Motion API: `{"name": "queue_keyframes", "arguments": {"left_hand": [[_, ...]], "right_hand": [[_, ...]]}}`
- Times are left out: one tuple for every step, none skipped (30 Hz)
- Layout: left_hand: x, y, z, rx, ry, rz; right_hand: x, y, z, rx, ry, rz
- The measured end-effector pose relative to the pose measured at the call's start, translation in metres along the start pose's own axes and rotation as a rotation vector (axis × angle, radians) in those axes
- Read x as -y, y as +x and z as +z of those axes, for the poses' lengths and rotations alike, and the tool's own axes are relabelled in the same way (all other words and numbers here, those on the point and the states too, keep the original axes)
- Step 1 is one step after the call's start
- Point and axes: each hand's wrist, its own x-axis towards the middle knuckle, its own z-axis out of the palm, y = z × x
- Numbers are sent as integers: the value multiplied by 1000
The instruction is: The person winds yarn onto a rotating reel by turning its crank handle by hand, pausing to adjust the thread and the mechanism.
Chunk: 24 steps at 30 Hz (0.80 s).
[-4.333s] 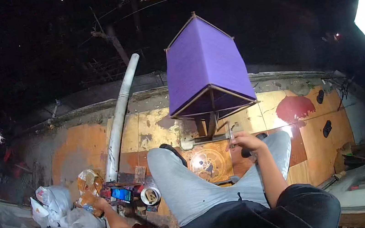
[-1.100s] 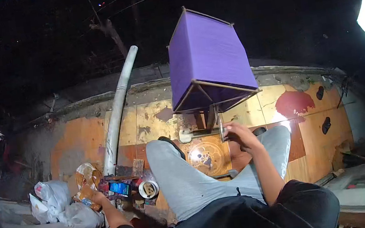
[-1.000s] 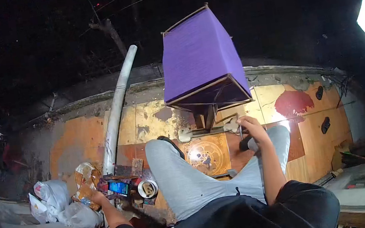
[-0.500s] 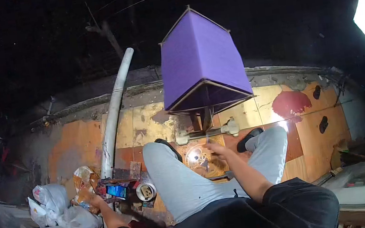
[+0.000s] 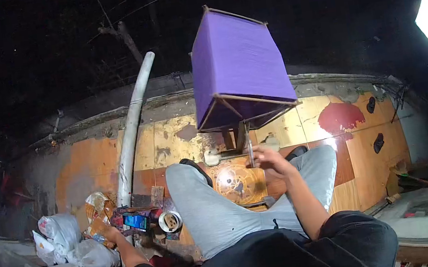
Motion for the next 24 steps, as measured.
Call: {"name": "queue_keyframes", "arguments": {"left_hand": [[3,1,3,-99,-87,-70],[11,13,-3,51,50,198],[16,16,-2,46,49,192],[18,16,7,-60,27,199],[18,15,15,-166,5,206],[18,16,18,-272,-17,215],[14,10,13,-274,-18,214],[2,-9,-1,-280,-113,181],[-8,-24,-16,-283,-208,149],[-13,-28,-29,-119,-124,162],[-19,-33,-37,-115,-129,162],[-24,-36,-43,-29,-159,50],[-29,-40,-49,56,-186,-63],[-1,-5,-19,99,-12,140],[-4,-11,-19,99,-11,142],[-11,-24,-20,-150,-115,142],[-14,-32,-21,-399,-218,141],[-13,-31,-21,-398,-217,140],[-11,-25,-20,-303,-168,161],[-7,-18,-19,-210,-118,182],[-4,-12,-18,-114,-67,204],[0,-10,-11,-129,-82,168],[-4,-15,-17,-128,-81,169],[-14,-25,-27,-121,-70,97]], "right_hand": [[12,-7,-10,-96,-56,-27],[23,-14,-17,-164,-85,-69],[33,-20,-26,-232,-114,-112],[43,-26,-38,-270,-228,-84],[52,-31,-50,-309,-342,-57],[55,-32,-65,-437,-516,111],[49,-29,-82,-468,-623,161],[39,-23,-101,-456,-783,253],[26,-16,-119,-445,-943,346],[7,-10,-128,-504,-1103,357],[-19,0,-135,-561,-1263,366],[-61,17,-156,-551,-1210,388],[-91,34,-167,-538,-1155,411],[-76,38,-123,-471,-1248,560],[-57,43,-67,-400,-1335,711],[-93,55,-64,-390,-1090,661],[-130,62,-62,-376,-848,607],[-139,66,-45,-300,-746,522],[-141,69,-26,-222,-645,437],[-138,70,-6,-220,-645,438],[-130,69,15,-167,-628,433],[-118,64,37,-116,-610,427],[-102,57,59,-59,-550,340],[-93,49,67,3,-590,234]]}}
